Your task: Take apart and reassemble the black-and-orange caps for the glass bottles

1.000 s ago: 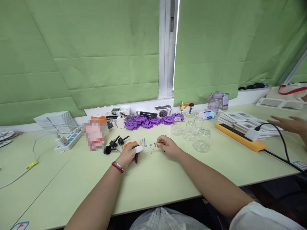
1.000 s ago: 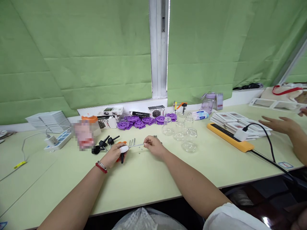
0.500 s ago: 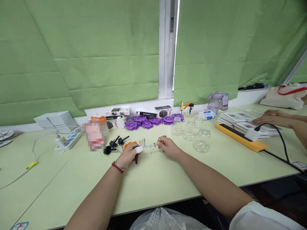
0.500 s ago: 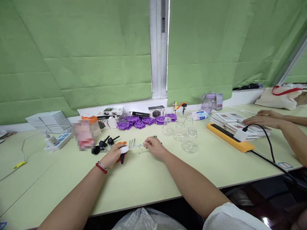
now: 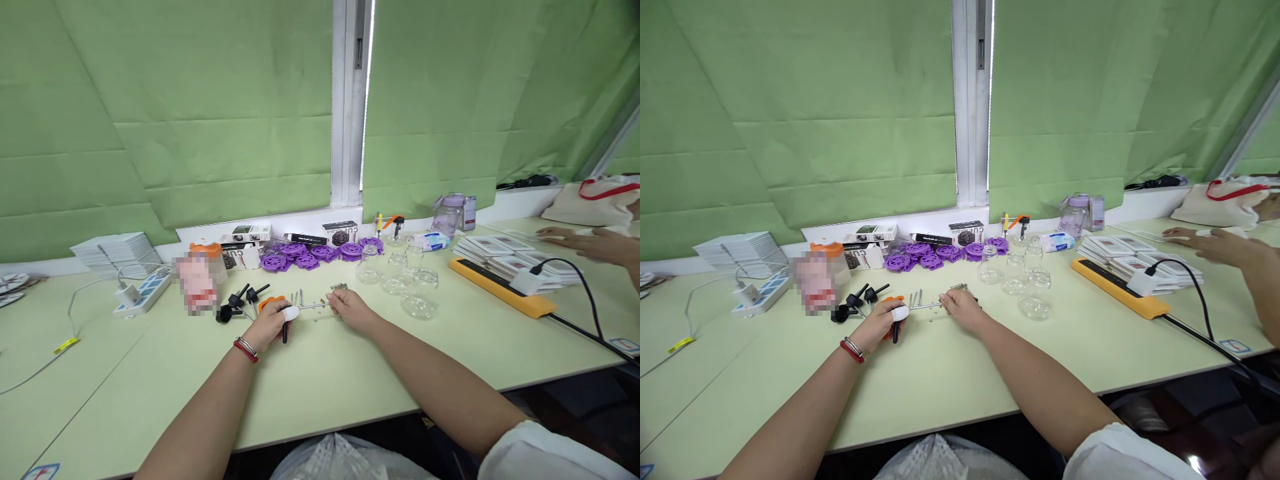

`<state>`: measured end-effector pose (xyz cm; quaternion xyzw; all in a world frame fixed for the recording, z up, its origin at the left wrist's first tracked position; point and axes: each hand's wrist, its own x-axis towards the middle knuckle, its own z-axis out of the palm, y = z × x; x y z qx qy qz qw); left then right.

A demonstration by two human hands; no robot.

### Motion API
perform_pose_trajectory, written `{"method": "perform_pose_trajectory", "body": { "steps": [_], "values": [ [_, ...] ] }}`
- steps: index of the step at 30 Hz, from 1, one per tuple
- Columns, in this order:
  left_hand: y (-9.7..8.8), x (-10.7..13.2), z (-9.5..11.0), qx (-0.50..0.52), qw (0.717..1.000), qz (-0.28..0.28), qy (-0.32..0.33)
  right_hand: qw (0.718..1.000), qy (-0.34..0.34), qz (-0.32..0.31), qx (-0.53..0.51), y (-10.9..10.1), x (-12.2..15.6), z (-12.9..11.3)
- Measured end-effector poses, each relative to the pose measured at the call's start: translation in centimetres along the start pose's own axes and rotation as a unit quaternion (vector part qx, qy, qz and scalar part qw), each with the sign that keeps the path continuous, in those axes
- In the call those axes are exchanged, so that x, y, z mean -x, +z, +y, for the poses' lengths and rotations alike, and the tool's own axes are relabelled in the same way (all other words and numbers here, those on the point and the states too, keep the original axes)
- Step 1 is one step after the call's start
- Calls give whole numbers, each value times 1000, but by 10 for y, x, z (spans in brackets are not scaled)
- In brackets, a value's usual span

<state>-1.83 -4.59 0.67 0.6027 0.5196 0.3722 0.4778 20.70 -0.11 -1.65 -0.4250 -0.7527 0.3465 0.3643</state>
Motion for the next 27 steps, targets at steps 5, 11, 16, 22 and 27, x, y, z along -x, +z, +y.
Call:
{"method": "perform_pose_trajectory", "body": {
  "steps": [5, 11, 16, 22, 27],
  "values": [
    [0, 0, 0, -2, 1000, 3, 0, 1000, 13, -1, -27, 0, -1, 3],
    [1, 1, 2, -11, 1000, 6, 3, 995, -8, -6, -101, -3, 0, 2],
    [0, 1, 2, -17, 1000, 5, 1, 996, -17, -13, -85, -2, 2, -2],
    [0, 0, 1, -14, 1000, 5, 0, 999, -18, -10, -32, -2, 1, 0],
    [1, -1, 0, -13, 1000, 4, 5, 1000, -20, -16, -12, -2, 2, 2]
  ]
}}
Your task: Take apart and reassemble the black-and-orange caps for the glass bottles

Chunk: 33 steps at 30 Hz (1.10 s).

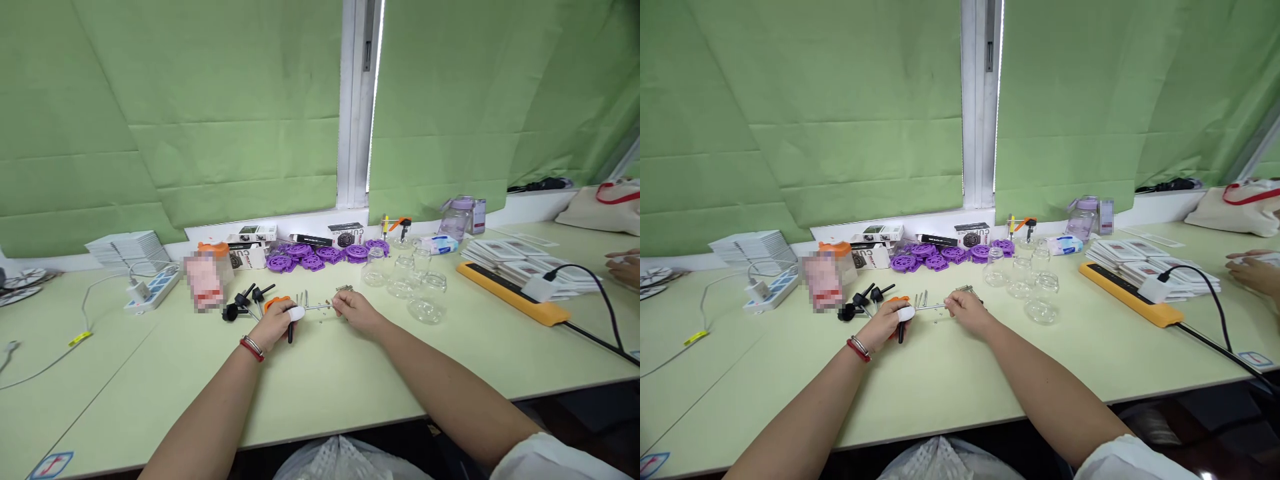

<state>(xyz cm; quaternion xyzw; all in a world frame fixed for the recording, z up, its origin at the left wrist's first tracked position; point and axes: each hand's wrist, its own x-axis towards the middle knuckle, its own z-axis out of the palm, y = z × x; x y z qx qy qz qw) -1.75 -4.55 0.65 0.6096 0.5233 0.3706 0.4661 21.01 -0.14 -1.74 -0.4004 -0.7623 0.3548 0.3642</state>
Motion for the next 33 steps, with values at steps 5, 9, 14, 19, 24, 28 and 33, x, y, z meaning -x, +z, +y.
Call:
{"method": "perform_pose_trajectory", "body": {
  "steps": [5, 9, 14, 19, 24, 28, 33],
  "values": [
    [0, -1, -1, 4, 1000, -2, -7, 1000, 8, -4, -2, 0, 1, -5],
    [0, -1, -2, 6, 1000, -5, -7, 999, 32, -3, -8, 2, 0, -5],
    [0, 0, -1, 12, 1000, -4, -9, 999, 31, -1, -11, 2, 0, 0],
    [1, 2, 4, 12, 1000, 1, -12, 998, 11, 8, -56, 1, 1, 0],
    [1, 0, 2, 4, 1000, 3, -7, 995, -17, -4, -102, 1, 1, 1],
    [0, -1, -2, 6, 1000, 0, -6, 998, -19, -6, -64, 1, -1, 5],
    [1, 0, -1, 7, 1000, -1, -7, 999, -13, -7, -51, 1, -2, 6]
  ]
}}
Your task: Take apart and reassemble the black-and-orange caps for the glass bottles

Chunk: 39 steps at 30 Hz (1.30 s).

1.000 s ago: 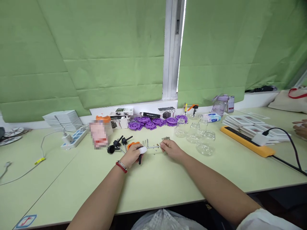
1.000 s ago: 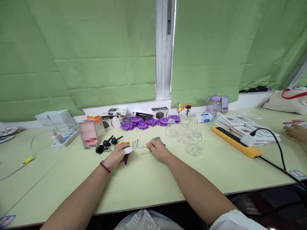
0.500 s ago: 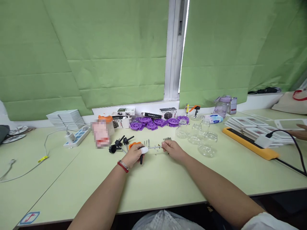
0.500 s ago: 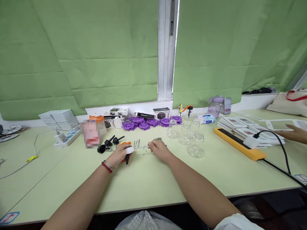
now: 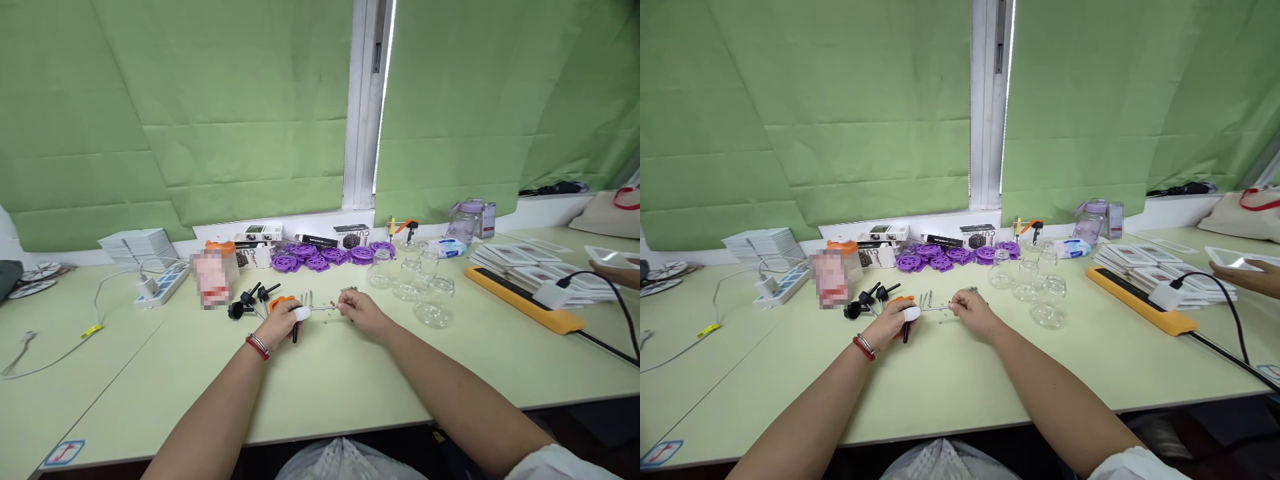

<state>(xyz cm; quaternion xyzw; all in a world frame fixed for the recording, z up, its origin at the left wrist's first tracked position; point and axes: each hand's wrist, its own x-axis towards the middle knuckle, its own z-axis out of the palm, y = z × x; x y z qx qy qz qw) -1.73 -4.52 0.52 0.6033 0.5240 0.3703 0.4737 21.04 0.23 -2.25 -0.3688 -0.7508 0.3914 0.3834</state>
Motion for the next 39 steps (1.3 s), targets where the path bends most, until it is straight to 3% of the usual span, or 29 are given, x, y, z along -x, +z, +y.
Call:
{"method": "perform_pose_trajectory", "body": {
  "steps": [19, 39],
  "values": [
    [-1, -1, -2, -3, 1000, -4, -1, 996, 22, -1, 83, -1, 1, -4],
    [-1, -1, -3, -6, 1000, -2, -1, 996, 26, -3, 84, 0, 2, -6]
  ]
}}
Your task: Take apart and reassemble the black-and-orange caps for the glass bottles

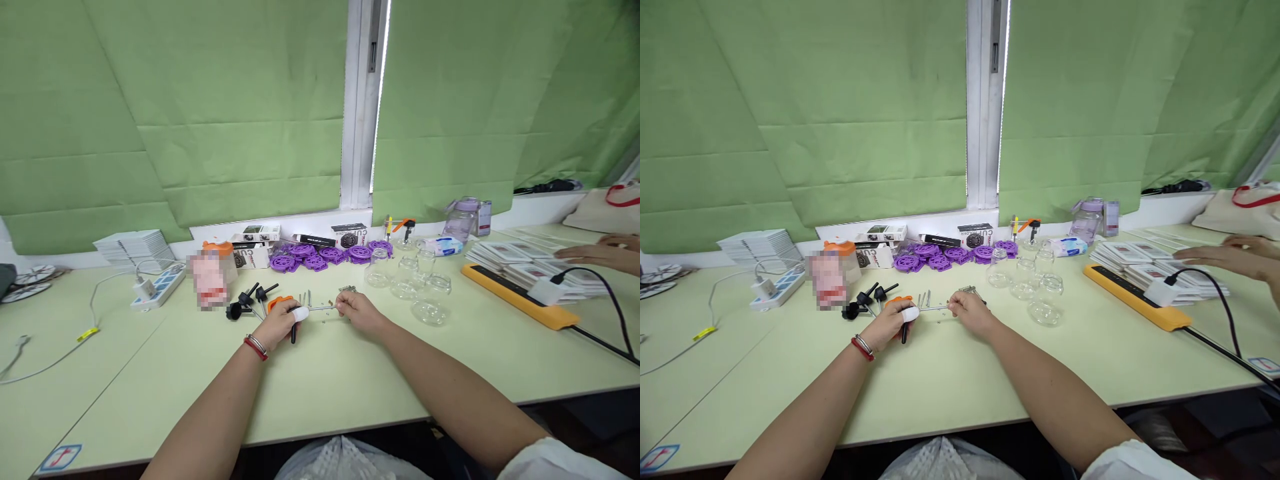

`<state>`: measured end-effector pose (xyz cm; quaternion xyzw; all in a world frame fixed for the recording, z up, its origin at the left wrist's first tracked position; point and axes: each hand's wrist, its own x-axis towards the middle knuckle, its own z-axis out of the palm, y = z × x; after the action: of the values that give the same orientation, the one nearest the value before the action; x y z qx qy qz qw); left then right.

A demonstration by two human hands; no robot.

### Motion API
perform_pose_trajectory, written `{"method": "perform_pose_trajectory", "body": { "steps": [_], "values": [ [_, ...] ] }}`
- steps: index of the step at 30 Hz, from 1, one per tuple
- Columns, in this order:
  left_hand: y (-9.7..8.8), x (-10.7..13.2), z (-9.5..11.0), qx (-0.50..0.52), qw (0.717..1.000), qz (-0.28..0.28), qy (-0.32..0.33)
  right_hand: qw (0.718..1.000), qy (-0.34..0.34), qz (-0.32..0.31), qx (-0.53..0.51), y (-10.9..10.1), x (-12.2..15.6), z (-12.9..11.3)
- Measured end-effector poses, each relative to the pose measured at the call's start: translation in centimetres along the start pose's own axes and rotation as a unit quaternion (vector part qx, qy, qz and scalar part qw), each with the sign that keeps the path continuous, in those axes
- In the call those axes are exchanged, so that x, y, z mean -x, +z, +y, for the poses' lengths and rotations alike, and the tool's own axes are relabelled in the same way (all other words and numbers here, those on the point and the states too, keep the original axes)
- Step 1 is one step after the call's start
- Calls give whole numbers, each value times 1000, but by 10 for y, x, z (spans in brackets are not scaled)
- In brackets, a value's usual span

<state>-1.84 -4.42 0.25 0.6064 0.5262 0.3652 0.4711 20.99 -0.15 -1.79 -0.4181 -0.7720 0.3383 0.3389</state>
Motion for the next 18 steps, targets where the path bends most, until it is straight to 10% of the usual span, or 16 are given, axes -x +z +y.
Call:
{"method": "perform_pose_trajectory", "body": {
  "steps": [10, 18],
  "values": [
    [0, 0, -1, -40, 999, 8, 36, 999, -29, 28, -27, 2, -1, -1],
    [-44, 22, 40, -56, 958, 279, -19, 997, -16, 62, -39, -1, 0, -1]
  ]
}}
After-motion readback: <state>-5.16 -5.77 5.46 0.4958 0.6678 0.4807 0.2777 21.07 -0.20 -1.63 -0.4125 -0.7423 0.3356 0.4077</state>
